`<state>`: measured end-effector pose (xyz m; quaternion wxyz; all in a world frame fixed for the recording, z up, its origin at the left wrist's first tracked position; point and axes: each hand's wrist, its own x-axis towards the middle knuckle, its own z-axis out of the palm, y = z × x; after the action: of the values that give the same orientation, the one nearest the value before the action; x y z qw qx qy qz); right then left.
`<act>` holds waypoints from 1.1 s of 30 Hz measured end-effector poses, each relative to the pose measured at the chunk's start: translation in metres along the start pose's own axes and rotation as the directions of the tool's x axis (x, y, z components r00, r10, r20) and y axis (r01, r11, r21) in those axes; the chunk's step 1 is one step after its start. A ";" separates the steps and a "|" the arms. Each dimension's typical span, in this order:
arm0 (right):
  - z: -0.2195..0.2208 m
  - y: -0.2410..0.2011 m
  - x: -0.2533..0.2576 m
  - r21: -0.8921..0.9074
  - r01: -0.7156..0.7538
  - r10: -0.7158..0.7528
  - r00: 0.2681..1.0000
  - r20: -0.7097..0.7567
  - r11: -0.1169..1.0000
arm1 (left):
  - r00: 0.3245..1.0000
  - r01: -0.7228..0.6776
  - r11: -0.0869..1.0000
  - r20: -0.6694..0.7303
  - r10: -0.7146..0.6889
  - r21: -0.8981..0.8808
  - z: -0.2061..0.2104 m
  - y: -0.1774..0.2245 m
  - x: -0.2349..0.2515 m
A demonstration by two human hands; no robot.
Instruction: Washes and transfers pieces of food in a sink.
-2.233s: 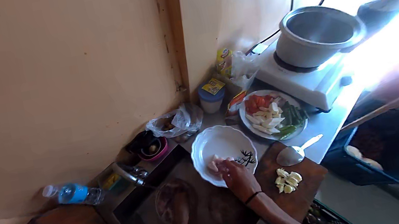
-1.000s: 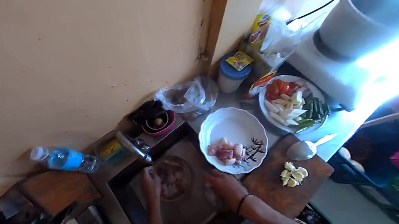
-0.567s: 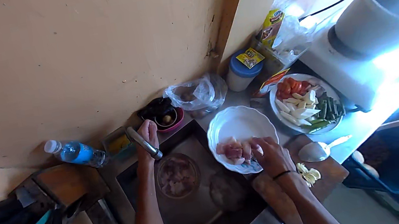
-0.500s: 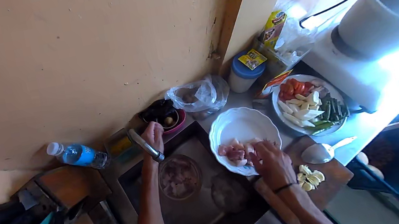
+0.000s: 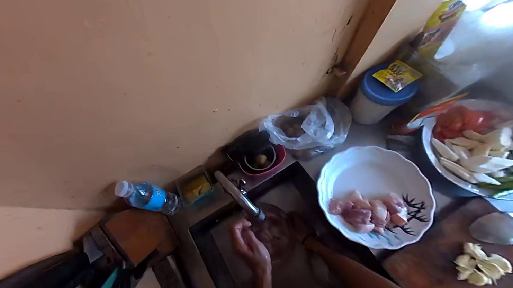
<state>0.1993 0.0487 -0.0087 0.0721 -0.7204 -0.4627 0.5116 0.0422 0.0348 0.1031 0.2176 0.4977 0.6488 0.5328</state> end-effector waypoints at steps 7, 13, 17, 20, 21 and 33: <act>0.014 -0.007 0.004 0.418 0.124 -0.121 0.992 -0.035 0.900 | 0.919 0.018 0.884 0.341 -0.199 0.468 0.012 -0.143 -0.057; 0.035 -0.017 -0.014 0.626 0.217 -0.166 0.976 -0.139 0.749 | 0.920 0.101 0.923 0.318 -0.229 0.372 0.017 -0.158 -0.066; 0.030 -0.027 -0.032 0.639 0.299 -0.226 0.954 -0.196 0.709 | 0.945 0.190 0.965 0.233 -0.230 0.179 0.029 -0.149 -0.075; 0.019 -0.041 -0.054 0.597 0.285 -0.181 0.956 -0.229 0.750 | 0.965 0.187 0.976 0.165 -0.204 0.111 0.034 -0.128 -0.077; 0.016 -0.044 -0.062 0.572 0.300 -0.186 0.950 -0.249 0.764 | 0.972 0.173 0.981 0.144 -0.185 0.091 0.035 -0.119 -0.076; -0.019 -0.078 -0.135 0.309 0.333 -0.215 0.908 -0.358 0.891 | 0.988 0.141 0.973 0.088 -0.126 -0.184 0.022 -0.046 -0.065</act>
<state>0.1619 -0.0008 0.1357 0.3490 -0.6930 -0.4408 0.4513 0.0678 -0.0088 0.0373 0.3238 0.4499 0.6184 0.5570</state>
